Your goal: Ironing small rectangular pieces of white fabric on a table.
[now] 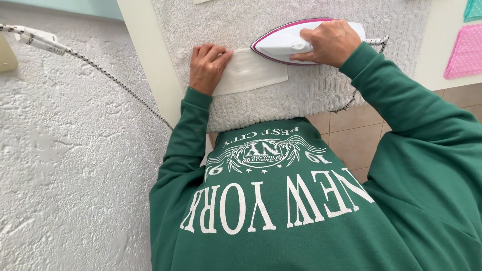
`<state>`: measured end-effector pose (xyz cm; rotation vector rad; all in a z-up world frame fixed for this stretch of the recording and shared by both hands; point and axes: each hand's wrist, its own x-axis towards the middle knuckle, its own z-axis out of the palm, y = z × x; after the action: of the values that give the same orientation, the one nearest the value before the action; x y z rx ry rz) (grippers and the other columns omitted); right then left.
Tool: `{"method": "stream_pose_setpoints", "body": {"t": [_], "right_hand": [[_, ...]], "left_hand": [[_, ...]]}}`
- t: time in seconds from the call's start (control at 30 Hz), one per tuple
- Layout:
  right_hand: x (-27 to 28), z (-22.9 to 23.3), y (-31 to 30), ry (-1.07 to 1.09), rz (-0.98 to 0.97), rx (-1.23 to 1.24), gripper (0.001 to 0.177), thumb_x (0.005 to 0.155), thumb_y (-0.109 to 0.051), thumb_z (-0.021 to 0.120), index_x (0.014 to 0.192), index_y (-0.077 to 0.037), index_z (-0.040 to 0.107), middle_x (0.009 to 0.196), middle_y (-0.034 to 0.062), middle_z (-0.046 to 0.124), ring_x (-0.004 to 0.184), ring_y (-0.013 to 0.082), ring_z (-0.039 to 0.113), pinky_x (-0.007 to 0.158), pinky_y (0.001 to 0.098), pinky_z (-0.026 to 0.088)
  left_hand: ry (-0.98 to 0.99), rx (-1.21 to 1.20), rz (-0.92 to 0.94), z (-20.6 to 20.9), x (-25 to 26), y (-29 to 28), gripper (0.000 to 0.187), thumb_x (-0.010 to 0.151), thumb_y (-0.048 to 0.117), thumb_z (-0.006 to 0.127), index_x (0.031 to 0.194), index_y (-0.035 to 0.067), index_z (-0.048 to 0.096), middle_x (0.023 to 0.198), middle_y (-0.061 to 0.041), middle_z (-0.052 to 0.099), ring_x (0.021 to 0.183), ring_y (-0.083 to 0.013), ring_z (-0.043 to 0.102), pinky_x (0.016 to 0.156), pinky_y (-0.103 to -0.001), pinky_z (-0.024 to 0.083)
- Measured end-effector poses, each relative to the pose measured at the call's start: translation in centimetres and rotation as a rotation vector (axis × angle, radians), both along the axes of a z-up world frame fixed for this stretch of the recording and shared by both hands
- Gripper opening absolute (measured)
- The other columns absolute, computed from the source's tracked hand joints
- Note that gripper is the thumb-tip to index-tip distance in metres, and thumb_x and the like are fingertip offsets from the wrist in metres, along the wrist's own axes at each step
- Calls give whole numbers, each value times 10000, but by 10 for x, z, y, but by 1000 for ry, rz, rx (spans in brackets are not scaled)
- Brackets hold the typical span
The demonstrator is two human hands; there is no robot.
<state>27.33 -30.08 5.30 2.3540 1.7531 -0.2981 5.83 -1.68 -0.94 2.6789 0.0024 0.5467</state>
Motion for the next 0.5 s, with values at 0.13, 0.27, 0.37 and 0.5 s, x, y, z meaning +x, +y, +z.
{"method": "stream_pose_setpoints", "body": {"t": [0.13, 0.27, 0.37, 0.5], "right_hand": [[0, 2, 1, 6, -6, -1, 553, 968, -667, 671, 890, -120, 669, 667, 37, 688, 444, 116, 618, 416, 228, 533], [1, 1, 0, -11, 11, 1, 550, 978, -659, 670, 884, -117, 666, 679, 40, 695, 443, 106, 619, 403, 210, 520], [1, 0, 0, 16, -7, 3, 549, 968, -654, 681, 879, -112, 671, 669, 48, 690, 442, 120, 617, 420, 229, 534], [2, -3, 0, -8, 18, -17, 555, 966, -666, 656, 923, -113, 685, 694, 53, 707, 463, 109, 641, 412, 209, 541]], "left_hand": [[-9, 157, -54, -3, -1, 2, 173, 836, 155, 815, 1009, 169, 811, 1006, 47, 733, 924, -131, 576, 861, -301, 444], [-54, 134, -53, 6, 4, 1, 124, 839, 140, 813, 962, 138, 806, 979, 31, 720, 907, -135, 576, 846, -303, 447], [-34, 124, -36, 3, 3, -1, 109, 852, 134, 797, 961, 125, 795, 970, 17, 722, 891, -135, 592, 836, -294, 465], [-14, 91, -14, 1, 3, -2, 107, 864, 134, 790, 972, 133, 790, 982, 12, 737, 901, -141, 597, 833, -304, 465]]}}
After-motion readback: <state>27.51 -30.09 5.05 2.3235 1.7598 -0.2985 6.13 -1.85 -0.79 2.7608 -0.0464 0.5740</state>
